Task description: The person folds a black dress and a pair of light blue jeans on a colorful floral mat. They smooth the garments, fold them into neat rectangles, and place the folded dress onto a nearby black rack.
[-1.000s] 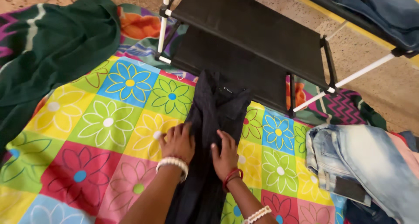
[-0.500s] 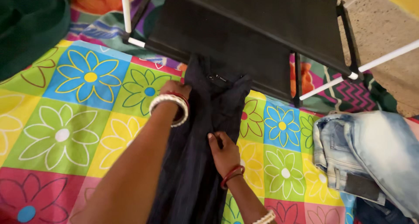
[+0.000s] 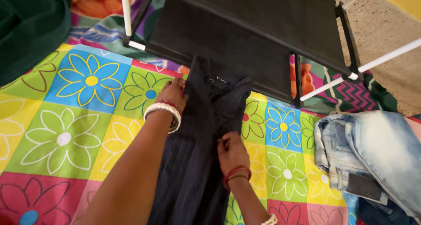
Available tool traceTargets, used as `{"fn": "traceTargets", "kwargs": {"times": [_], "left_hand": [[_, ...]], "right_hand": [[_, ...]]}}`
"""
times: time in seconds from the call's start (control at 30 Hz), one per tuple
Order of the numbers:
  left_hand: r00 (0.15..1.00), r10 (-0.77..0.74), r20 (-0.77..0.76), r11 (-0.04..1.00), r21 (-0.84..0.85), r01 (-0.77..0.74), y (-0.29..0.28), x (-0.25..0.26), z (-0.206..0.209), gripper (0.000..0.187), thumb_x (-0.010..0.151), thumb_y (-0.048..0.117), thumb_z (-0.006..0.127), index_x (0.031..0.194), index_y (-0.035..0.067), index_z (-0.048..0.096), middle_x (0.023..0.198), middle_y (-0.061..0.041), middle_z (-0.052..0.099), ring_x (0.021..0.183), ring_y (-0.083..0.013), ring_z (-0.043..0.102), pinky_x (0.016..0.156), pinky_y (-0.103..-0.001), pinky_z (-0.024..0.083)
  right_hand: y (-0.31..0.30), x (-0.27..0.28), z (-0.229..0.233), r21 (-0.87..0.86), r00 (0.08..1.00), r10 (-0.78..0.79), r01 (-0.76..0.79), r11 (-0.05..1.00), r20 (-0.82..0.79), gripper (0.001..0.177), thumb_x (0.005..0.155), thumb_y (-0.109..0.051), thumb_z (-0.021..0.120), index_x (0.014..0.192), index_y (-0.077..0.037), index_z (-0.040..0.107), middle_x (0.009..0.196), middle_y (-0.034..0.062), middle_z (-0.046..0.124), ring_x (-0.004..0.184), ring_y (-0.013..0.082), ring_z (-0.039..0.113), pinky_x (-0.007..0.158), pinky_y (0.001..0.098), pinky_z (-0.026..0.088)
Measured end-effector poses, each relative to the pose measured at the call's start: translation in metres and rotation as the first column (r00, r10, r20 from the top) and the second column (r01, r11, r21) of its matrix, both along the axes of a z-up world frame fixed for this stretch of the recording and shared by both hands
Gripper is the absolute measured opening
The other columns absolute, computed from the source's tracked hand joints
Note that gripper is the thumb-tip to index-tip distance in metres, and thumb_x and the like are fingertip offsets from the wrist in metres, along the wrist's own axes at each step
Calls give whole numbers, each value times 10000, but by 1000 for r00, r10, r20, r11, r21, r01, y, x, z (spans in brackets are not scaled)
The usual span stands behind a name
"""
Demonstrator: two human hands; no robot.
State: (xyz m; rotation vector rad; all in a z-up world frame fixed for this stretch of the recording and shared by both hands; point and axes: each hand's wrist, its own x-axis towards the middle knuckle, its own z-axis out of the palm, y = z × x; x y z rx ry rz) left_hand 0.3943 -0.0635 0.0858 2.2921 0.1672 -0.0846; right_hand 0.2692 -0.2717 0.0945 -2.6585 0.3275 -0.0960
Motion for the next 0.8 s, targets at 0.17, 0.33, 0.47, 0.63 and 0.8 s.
{"fn": "traceTargets", "kwargs": {"times": [0.17,0.33,0.47,0.63,0.8], "left_hand": [[946,-30,324,985,170,-27,-25,-89,7,526,892,137,605,1411,196,540,1489,-76,489,1400,-314,453,1120,-553,362],[903,-297,310,866,485,119,-29,-162,-5,615,863,268,558,1458,138,466,1624,-65,345,1493,-303,296,1165,-563,198],[946,-176,272,912,407,52,-26,-175,-11,600,919,317,513,1495,165,444,1616,-31,357,1495,-263,293,1204,-573,144],[960,-57,272,925,377,-52,-26,-169,-7,635,908,374,514,1507,173,441,1588,-60,380,1482,-288,300,1206,-560,151],[968,-61,244,912,409,-45,-26,-176,-14,613,938,376,501,1517,190,424,1612,-42,379,1499,-267,305,1233,-550,155]], "right_hand": [[15,-12,21,-28,914,264,-268,963,308,280,919,-200,641,1195,-152,647,1220,82,662,1139,287,629,974,456,477],[38,-37,7,-62,707,658,-668,742,260,526,1038,-290,534,1525,-114,443,1555,124,491,1448,310,443,1188,499,301],[31,-30,-11,-341,799,602,-565,751,1,578,1042,-370,431,1586,-193,351,1654,49,340,1522,230,302,1218,576,112],[25,16,-14,-284,941,307,-336,898,-143,598,1022,-382,400,1587,-226,283,1673,34,215,1531,226,174,1186,592,50],[17,7,-15,-346,842,538,-496,797,31,623,1037,-377,434,1597,-134,309,1698,99,221,1560,265,181,1229,569,82]]}}
